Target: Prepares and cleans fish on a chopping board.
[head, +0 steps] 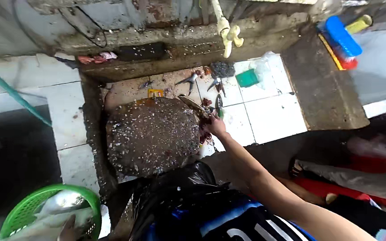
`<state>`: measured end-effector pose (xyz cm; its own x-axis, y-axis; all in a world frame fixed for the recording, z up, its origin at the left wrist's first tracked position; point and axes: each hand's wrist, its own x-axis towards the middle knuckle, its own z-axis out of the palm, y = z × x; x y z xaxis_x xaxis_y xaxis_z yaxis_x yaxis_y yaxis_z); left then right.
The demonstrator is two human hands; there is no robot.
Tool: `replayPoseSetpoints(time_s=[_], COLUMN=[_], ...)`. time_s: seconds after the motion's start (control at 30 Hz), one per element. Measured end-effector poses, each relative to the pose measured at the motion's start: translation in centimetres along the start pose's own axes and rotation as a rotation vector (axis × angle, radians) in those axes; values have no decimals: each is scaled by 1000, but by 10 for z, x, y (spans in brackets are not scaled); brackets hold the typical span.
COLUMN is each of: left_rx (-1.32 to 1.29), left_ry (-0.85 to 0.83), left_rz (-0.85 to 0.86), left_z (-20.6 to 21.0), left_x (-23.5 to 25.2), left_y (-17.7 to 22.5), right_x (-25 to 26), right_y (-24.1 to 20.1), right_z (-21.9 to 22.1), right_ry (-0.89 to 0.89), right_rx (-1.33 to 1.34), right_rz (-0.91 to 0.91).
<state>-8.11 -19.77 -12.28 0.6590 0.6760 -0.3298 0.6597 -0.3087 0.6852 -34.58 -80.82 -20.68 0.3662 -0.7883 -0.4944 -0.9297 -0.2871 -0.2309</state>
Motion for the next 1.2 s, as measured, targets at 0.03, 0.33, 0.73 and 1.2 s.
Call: replayPoseSetpoints(time_s=[0.03, 0.33, 0.73, 1.2], left_rx=[-44, -645, -519, 454], left_ry=[-10, -231, -1387, -1335], left_rz=[-15, 117, 209, 461], left_z=[-3, -32, 95, 145], left_x=[-8, -41, -154, -149], left_y=[2, 13, 78, 74], right_x=[6, -4, -116, -157], right_y=[2, -31, -97, -133], right_z=[5, -38, 10, 15], right_ry=[-49, -208, -607, -98], right_rx=[-55, 55, 285, -63], right_rz=[-1, 78, -547, -353])
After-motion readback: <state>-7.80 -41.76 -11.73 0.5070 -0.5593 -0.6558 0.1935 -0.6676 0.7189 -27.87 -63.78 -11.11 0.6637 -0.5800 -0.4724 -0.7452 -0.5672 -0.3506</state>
